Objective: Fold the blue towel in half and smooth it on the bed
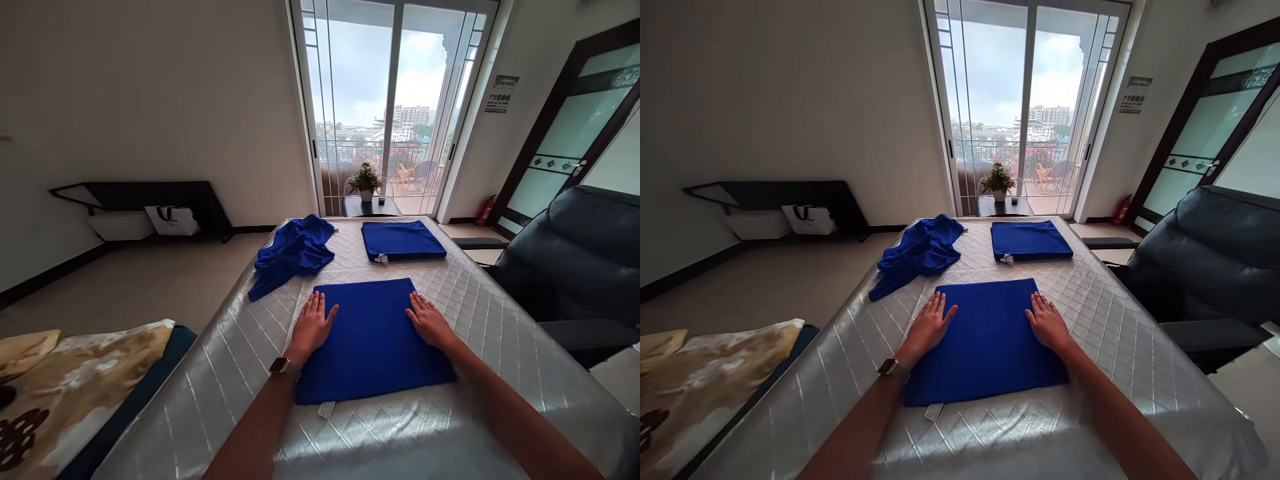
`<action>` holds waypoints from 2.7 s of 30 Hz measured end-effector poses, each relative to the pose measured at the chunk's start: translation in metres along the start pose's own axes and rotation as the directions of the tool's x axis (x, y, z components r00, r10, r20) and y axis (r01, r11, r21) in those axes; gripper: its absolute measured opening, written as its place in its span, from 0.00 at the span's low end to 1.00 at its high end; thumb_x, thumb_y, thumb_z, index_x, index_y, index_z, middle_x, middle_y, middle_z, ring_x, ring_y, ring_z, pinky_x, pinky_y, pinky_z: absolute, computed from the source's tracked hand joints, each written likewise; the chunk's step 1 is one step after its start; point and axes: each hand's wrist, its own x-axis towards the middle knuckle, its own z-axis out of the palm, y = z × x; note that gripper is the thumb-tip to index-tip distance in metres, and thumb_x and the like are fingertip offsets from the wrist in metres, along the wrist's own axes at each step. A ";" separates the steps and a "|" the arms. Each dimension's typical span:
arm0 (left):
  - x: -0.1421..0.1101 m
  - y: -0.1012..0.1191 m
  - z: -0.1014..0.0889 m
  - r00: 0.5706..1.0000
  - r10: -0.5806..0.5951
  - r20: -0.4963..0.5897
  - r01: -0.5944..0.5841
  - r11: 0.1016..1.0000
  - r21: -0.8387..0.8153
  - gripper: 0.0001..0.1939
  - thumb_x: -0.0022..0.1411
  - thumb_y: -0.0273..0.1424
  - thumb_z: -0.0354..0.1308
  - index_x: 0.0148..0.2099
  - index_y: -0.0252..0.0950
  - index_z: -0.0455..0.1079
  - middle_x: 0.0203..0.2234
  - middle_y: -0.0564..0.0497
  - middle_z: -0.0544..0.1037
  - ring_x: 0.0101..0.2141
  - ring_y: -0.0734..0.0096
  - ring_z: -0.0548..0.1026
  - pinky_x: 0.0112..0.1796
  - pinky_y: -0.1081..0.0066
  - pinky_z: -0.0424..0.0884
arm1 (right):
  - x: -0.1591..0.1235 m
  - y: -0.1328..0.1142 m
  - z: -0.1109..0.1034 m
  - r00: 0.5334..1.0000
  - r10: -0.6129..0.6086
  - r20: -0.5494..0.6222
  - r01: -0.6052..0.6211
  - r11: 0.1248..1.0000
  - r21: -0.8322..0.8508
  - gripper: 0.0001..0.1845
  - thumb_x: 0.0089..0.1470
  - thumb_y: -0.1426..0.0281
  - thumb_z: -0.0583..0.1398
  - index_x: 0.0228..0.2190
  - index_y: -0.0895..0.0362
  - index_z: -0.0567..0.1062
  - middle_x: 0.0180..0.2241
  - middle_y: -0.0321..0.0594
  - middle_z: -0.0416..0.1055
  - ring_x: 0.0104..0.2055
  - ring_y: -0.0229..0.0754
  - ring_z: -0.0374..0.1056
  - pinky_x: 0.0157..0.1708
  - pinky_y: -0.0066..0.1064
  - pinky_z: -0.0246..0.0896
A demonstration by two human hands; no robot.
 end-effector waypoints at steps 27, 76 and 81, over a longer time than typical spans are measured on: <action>0.000 -0.001 0.001 1.000 -0.023 0.008 0.023 1.000 0.012 0.46 0.71 0.57 0.32 0.74 0.25 0.50 0.72 0.32 0.50 0.71 0.49 0.50 0.68 0.50 0.50 | 0.056 -0.001 -0.009 0.999 0.012 -0.049 -0.011 1.000 0.016 0.37 0.70 0.57 0.38 0.72 0.64 0.47 0.74 0.43 0.40 0.75 0.40 0.36 0.71 0.35 0.30; 0.062 0.094 0.012 0.990 0.106 0.097 -0.111 0.993 0.045 0.35 0.74 0.50 0.32 0.73 0.38 0.55 0.71 0.42 0.57 0.71 0.60 0.52 0.69 0.55 0.48 | 0.054 -0.006 -0.009 0.991 0.013 -0.131 -0.001 0.996 0.095 0.36 0.69 0.60 0.41 0.70 0.65 0.52 0.73 0.44 0.45 0.74 0.43 0.41 0.71 0.38 0.32; 0.053 0.023 -0.001 0.995 -0.016 0.095 0.011 0.998 0.056 0.40 0.73 0.53 0.30 0.73 0.31 0.53 0.72 0.39 0.54 0.71 0.58 0.51 0.69 0.54 0.46 | 0.053 -0.005 -0.008 0.992 0.015 -0.124 -0.004 0.996 0.087 0.36 0.69 0.60 0.40 0.71 0.65 0.52 0.73 0.43 0.45 0.74 0.43 0.40 0.71 0.37 0.32</action>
